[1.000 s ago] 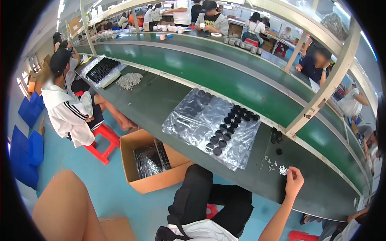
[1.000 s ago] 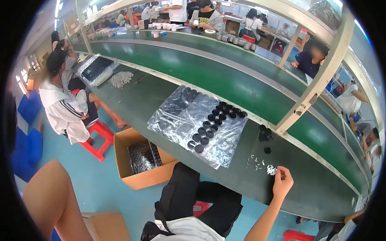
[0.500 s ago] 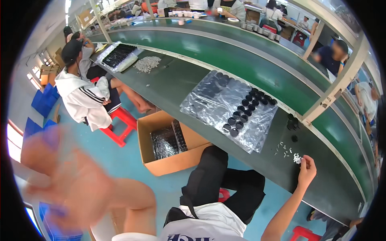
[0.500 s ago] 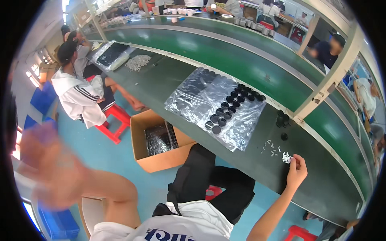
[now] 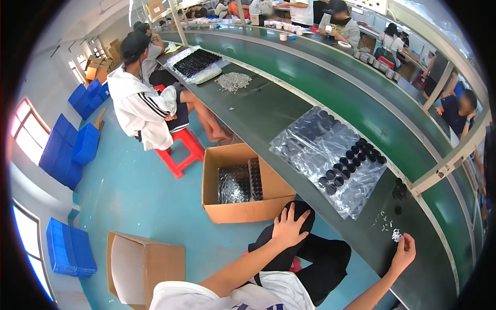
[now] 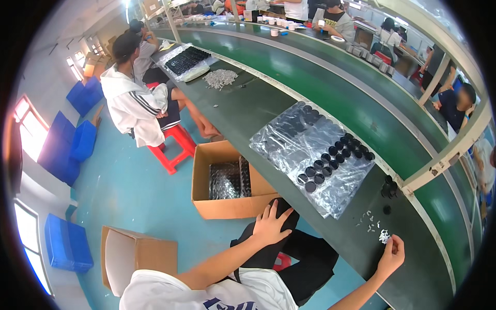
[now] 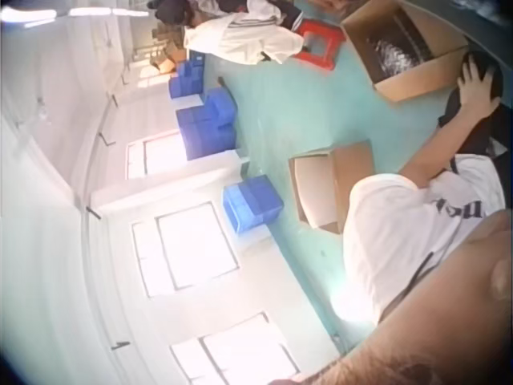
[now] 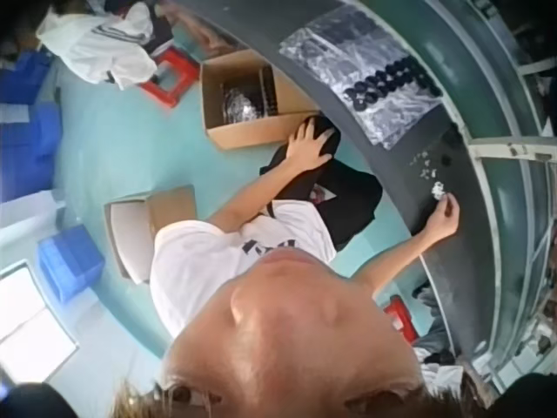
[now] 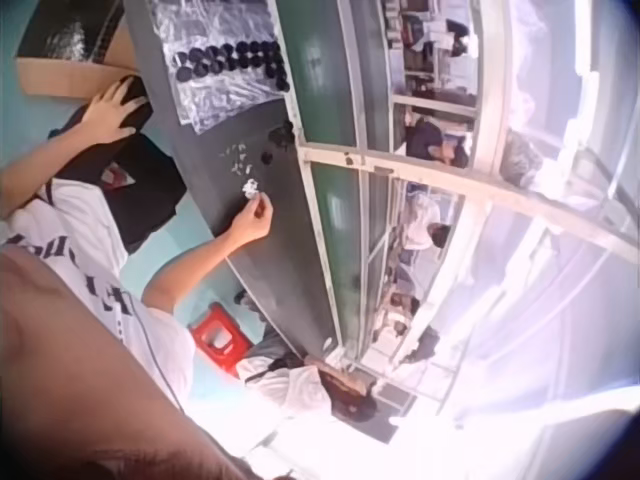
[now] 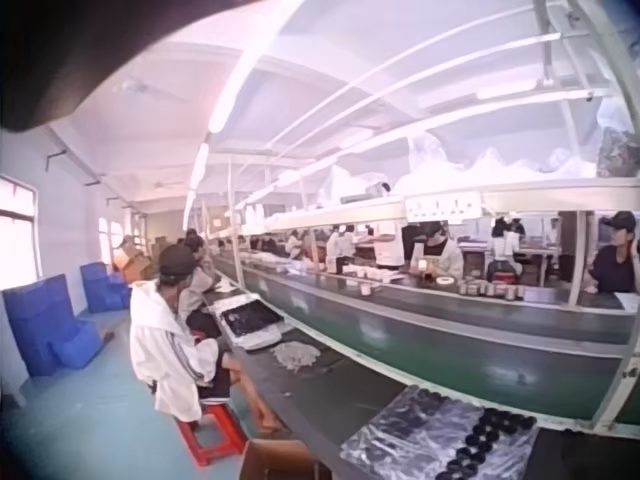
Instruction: The recorder is picking up small black electronic components from the workbench and placing them into clear plastic bags.
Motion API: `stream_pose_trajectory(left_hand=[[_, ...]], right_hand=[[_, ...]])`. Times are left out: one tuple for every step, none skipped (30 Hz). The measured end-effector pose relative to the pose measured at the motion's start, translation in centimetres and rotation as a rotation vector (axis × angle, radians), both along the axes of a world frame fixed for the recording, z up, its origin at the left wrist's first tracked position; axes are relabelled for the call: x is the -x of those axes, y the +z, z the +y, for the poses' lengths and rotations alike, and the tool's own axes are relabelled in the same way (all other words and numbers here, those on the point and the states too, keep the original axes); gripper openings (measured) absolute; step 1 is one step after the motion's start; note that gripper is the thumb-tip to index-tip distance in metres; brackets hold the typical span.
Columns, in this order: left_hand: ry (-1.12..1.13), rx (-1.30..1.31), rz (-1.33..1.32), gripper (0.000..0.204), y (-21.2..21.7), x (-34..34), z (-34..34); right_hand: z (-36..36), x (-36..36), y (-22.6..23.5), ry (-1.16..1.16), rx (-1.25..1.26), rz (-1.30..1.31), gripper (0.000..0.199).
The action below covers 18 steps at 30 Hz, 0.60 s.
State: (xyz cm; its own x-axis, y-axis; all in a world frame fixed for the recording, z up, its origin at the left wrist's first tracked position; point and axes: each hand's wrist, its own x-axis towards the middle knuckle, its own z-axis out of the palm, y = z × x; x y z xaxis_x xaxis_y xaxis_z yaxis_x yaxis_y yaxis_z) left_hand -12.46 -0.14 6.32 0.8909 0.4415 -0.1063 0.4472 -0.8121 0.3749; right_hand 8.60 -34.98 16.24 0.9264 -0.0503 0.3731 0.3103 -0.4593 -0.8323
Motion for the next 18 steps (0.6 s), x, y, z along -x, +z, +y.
stream_pose_trajectory(left_hand=[[0.007, -0.001, 0.000, 0.089, 0.04, -0.31, 0.04], [0.012, 0.007, 0.010, 0.087, 0.08, -0.56, 0.05], [0.017, 0.016, 0.020, 0.086, 0.11, -0.68, 0.10], [0.027, 0.012, 0.021, 0.086, 0.23, -0.67, 0.14], [0.027, 0.008, 0.031, 0.085, 0.35, -0.61, 0.15], [0.028, 0.003, 0.041, 0.084, 0.45, -0.57, 0.18], [0.033, 0.003, 0.041, 0.084, 0.44, -0.54, 0.17], [0.037, 0.004, 0.037, 0.084, 0.43, -0.59, 0.12], [0.041, 0.005, 0.033, 0.083, 0.43, -0.58, 0.13], [0.045, 0.005, 0.033, 0.083, 0.47, -0.57, 0.13], [0.044, 0.011, 0.031, 0.083, 0.52, -0.57, 0.15], [0.042, 0.016, 0.030, 0.083, 0.54, -0.56, 0.15], [0.043, 0.016, 0.029, 0.083, 0.54, -0.58, 0.14], [0.044, 0.017, 0.028, 0.083, 0.53, -0.60, 0.11], [0.044, 0.018, 0.028, 0.083, 0.51, -0.60, 0.08], [0.043, 0.017, 0.027, 0.083, 0.47, -0.61, 0.07], [0.045, 0.015, 0.024, 0.083, 0.41, -0.60, 0.08], [0.047, 0.014, 0.021, 0.083, 0.37, -0.60, 0.06]], right_hand=[[-0.10, -0.24, -0.03, 0.007, -0.001, 0.000, 0.013], [-0.53, -0.41, -0.13, 0.002, 0.026, 0.018, 0.014], [-0.85, -0.46, -0.20, -0.002, 0.053, 0.035, 0.015], [-0.89, -0.47, -0.27, 0.008, 0.049, 0.036, 0.015], [-0.85, -0.40, -0.32, 0.001, 0.050, 0.035, 0.015], [-0.87, -0.41, -0.42, -0.005, 0.051, 0.034, 0.016], [-1.07, -0.36, -0.40, -0.009, 0.067, 0.036, 0.016], [-1.04, -0.38, -0.47, -0.003, 0.067, 0.037, 0.016], [-0.95, -0.41, -0.51, -0.013, 0.063, 0.029, 0.017], [-0.84, -0.42, -0.34, -0.024, 0.059, 0.019, 0.017], [-0.74, -0.35, -0.12, -0.021, 0.059, 0.019, 0.017], [-0.62, -0.17, 0.12, -0.023, 0.048, 0.043, 0.017], [-0.55, -0.03, 0.30, -0.028, 0.036, 0.065, 0.018], [-0.62, -0.12, 0.15, -0.028, 0.035, 0.065, 0.018], [-0.77, -0.26, -0.15, -0.024, 0.024, 0.056, 0.018], [-0.80, -0.31, -0.28, -0.020, 0.012, 0.048, 0.018], [-0.84, -0.32, -0.34, -0.021, 0.012, 0.047, 0.018], [-0.84, -0.31, -0.36, -0.008, 0.002, 0.041, 0.018]])
